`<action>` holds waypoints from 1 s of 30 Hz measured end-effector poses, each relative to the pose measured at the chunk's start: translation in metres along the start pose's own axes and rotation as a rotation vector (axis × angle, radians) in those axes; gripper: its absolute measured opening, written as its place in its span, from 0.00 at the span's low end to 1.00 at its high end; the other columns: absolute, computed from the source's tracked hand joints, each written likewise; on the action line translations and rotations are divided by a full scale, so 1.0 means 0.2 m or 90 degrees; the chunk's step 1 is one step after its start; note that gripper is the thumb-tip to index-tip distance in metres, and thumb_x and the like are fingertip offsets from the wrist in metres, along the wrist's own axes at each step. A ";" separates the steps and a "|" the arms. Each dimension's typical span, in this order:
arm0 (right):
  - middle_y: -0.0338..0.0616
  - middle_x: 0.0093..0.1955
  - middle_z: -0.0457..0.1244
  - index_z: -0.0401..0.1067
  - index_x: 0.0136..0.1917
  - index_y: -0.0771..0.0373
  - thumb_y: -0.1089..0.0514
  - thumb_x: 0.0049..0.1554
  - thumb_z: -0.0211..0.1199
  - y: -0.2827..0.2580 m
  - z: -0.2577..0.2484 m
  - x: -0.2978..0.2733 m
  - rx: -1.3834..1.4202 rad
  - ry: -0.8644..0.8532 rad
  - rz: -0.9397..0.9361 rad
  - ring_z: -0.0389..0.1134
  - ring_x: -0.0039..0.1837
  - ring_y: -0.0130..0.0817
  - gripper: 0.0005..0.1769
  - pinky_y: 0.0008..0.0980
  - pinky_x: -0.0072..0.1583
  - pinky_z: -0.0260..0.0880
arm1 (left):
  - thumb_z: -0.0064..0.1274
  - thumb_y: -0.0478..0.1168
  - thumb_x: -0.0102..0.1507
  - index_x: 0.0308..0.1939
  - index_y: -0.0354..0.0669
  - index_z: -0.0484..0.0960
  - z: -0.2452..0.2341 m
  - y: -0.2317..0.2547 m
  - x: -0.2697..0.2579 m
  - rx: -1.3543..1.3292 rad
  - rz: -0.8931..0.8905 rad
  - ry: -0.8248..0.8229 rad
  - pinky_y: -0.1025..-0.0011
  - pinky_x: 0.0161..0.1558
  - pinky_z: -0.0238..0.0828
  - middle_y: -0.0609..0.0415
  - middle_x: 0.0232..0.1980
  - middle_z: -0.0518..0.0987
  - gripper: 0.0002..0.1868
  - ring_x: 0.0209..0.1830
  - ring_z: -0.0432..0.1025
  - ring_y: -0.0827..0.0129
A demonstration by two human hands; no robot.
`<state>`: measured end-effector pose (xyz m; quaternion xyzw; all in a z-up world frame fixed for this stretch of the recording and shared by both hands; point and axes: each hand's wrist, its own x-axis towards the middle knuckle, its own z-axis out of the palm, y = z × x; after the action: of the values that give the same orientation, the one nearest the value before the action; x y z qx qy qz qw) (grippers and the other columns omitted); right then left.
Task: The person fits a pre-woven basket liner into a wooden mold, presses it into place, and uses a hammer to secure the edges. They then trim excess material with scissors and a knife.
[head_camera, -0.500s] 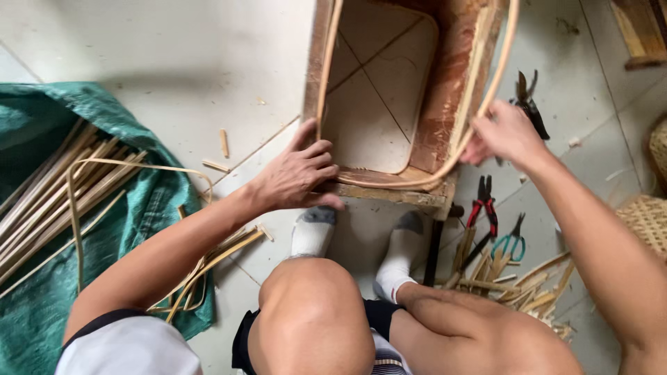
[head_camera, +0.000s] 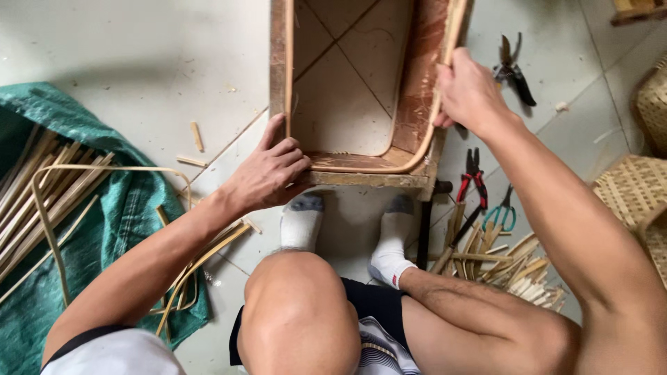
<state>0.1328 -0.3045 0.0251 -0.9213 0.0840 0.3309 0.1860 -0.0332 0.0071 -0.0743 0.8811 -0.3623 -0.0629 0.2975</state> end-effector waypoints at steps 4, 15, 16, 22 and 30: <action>0.55 0.39 0.66 0.59 0.58 0.69 0.54 0.70 0.44 0.01 0.04 -0.04 -0.025 0.010 -0.009 0.71 0.32 0.39 0.14 0.33 0.32 0.73 | 0.62 0.44 0.59 0.45 0.37 0.81 0.04 0.10 -0.03 0.103 -0.017 0.079 0.44 0.80 0.42 0.51 0.42 0.77 0.16 0.58 0.71 0.57; 0.67 0.44 0.69 0.63 0.62 0.73 0.59 0.67 0.50 0.26 0.40 -0.04 -0.271 0.207 -0.153 0.71 0.46 0.61 0.15 0.58 0.50 0.71 | 0.63 0.43 0.58 0.48 0.35 0.80 0.18 0.27 -0.25 0.079 -0.028 0.086 0.43 0.78 0.45 0.49 0.44 0.79 0.19 0.55 0.71 0.56; 0.68 0.45 0.69 0.63 0.62 0.73 0.62 0.67 0.48 0.27 0.42 -0.01 -0.283 0.192 -0.121 0.72 0.48 0.60 0.14 0.55 0.51 0.73 | 0.62 0.43 0.57 0.49 0.35 0.80 0.18 0.27 -0.24 0.095 -0.030 0.089 0.45 0.78 0.45 0.48 0.44 0.79 0.21 0.56 0.71 0.56; 0.68 0.47 0.69 0.64 0.61 0.74 0.66 0.66 0.45 0.32 0.45 0.09 -0.260 0.194 -0.024 0.73 0.51 0.59 0.13 0.50 0.55 0.74 | 0.54 0.41 0.58 0.49 0.37 0.79 0.20 0.25 -0.23 0.115 -0.011 0.096 0.47 0.79 0.43 0.48 0.43 0.78 0.17 0.58 0.70 0.57; 0.64 0.46 0.69 0.67 0.59 0.69 0.55 0.67 0.48 0.33 0.42 -0.04 -0.205 0.197 -0.042 0.73 0.53 0.62 0.15 0.54 0.56 0.71 | 0.51 0.41 0.64 0.36 0.42 0.75 0.27 0.25 -0.26 0.140 -0.004 0.097 0.47 0.79 0.43 0.52 0.34 0.70 0.06 0.47 0.68 0.57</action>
<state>0.0594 -0.3304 -0.0484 -0.9811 0.0272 0.1886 0.0324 -0.1184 -0.0112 -0.0952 0.9118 -0.3405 0.0435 0.2254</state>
